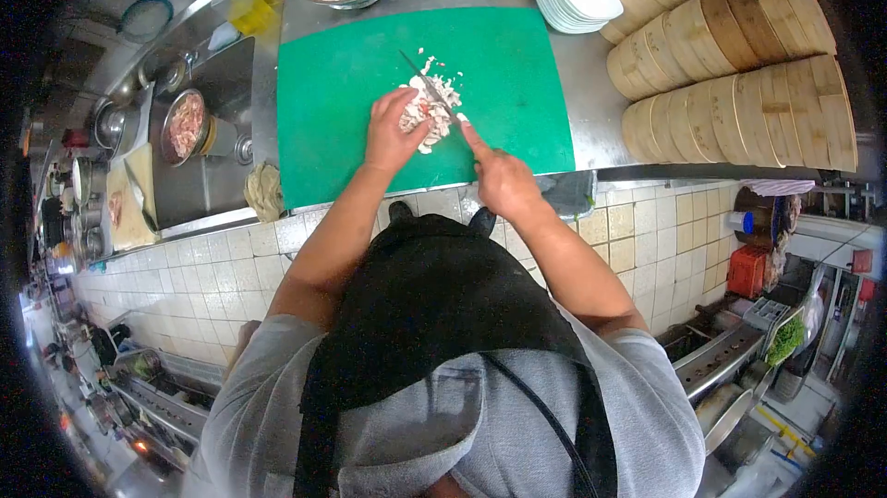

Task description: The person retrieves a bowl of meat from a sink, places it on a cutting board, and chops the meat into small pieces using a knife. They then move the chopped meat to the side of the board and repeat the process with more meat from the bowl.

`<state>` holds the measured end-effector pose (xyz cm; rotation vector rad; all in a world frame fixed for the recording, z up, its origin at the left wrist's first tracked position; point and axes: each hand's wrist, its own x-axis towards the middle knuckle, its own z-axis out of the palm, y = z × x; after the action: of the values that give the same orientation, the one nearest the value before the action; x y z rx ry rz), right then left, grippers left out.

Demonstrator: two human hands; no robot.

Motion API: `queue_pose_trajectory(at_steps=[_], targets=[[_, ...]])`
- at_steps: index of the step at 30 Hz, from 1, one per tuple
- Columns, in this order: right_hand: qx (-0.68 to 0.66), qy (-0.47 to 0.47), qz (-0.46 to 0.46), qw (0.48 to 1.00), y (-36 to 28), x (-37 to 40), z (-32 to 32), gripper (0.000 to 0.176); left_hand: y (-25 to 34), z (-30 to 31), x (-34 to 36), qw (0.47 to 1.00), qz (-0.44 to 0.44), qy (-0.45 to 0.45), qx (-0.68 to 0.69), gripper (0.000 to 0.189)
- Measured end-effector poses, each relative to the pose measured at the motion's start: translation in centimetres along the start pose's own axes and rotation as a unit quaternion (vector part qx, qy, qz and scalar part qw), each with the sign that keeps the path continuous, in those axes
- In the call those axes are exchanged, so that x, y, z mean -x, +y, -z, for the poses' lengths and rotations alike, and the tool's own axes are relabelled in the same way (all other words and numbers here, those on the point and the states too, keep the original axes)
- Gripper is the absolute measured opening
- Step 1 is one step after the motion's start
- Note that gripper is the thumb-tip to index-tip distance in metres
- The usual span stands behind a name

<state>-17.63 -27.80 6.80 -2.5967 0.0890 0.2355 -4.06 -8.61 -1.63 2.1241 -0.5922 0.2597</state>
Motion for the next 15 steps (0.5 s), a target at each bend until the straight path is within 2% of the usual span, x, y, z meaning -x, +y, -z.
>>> queue_pose_trajectory(at_steps=[2,3,5,10,12,13,15], targets=[[-0.014,0.029,0.006,0.999,-1.0,0.2,1.0,0.074,-0.6,0.1,0.1,0.998,-0.061,0.005,-0.025,0.046],[-0.026,0.061,0.011,0.998,-1.3,0.2,1.4,0.074,-0.4,0.1,0.1,0.998,-0.062,0.005,-0.024,0.046],[-0.01,0.047,0.008,0.999,-0.8,0.0,0.4,0.074,0.0,0.3,0.3,1.0,-0.015,0.007,0.003,0.034],[0.027,-0.037,-0.025,0.999,-1.1,-0.5,0.8,0.073,-0.3,0.8,0.1,1.0,-0.012,-0.003,0.001,0.031],[-0.024,0.067,0.015,0.997,-1.9,0.1,1.3,0.073,-0.2,0.7,0.1,1.0,-0.012,-0.006,0.012,0.031],[-0.023,0.066,0.015,0.997,-1.1,-0.1,0.6,0.073,-0.3,0.7,0.2,1.0,-0.014,0.0,0.008,0.031],[0.072,-0.024,-0.017,0.997,0.1,-0.7,-0.8,0.074,-0.2,0.7,0.5,1.0,-0.017,0.006,0.003,0.03]])
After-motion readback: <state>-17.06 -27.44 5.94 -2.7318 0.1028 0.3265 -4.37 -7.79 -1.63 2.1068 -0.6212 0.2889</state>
